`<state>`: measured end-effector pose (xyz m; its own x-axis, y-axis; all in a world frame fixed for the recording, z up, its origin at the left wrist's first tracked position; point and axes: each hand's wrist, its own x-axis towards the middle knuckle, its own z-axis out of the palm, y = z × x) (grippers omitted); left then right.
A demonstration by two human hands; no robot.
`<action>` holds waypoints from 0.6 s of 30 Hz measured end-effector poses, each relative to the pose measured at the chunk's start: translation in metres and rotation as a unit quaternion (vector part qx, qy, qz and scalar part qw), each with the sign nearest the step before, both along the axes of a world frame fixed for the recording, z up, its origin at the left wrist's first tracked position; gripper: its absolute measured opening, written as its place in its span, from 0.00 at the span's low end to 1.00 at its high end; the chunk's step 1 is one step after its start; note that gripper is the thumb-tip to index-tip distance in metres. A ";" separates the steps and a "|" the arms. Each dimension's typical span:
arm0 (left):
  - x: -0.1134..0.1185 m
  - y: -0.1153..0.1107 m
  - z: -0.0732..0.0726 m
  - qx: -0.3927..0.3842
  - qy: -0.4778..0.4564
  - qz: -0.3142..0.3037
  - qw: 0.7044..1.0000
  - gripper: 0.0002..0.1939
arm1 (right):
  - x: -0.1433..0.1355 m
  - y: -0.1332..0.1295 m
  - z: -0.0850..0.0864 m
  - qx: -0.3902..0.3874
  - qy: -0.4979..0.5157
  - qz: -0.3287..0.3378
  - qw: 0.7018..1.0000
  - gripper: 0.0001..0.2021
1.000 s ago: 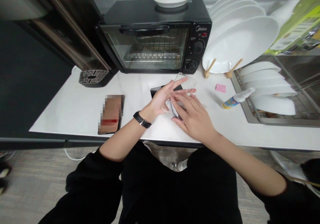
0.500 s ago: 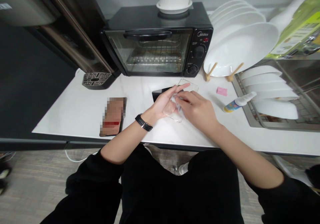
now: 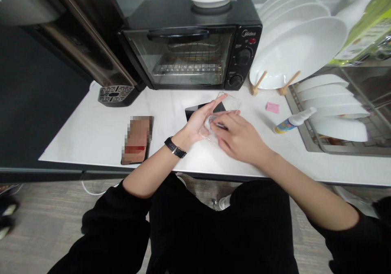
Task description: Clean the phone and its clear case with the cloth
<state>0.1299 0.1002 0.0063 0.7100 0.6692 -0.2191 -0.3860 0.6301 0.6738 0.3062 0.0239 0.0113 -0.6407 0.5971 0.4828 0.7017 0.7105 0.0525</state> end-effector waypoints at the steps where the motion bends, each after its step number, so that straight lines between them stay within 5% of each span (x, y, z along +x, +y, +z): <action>1: 0.000 0.000 0.001 0.012 0.003 0.003 1.000 0.33 | -0.005 -0.009 -0.003 -0.006 0.000 0.026 1.000 0.18; 4: 0.000 -0.001 0.002 0.017 0.008 0.001 1.000 0.34 | -0.012 -0.028 -0.010 0.017 -0.020 0.034 0.999 0.31; 12: 0.003 -0.001 -0.003 -0.009 0.011 -0.034 0.999 0.33 | 0.017 0.003 -0.020 -0.031 0.017 -0.201 0.979 0.49; 18: 0.005 -0.006 0.005 0.012 -0.011 0.014 1.000 0.32 | -0.013 -0.028 -0.027 -0.061 0.049 -0.135 0.988 0.55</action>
<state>0.1350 0.0945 0.0110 0.6949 0.6940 -0.1884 -0.4178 0.6029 0.6797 0.2931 -0.0036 -0.0158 -0.4037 0.7972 0.4489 0.8637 0.4939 -0.1003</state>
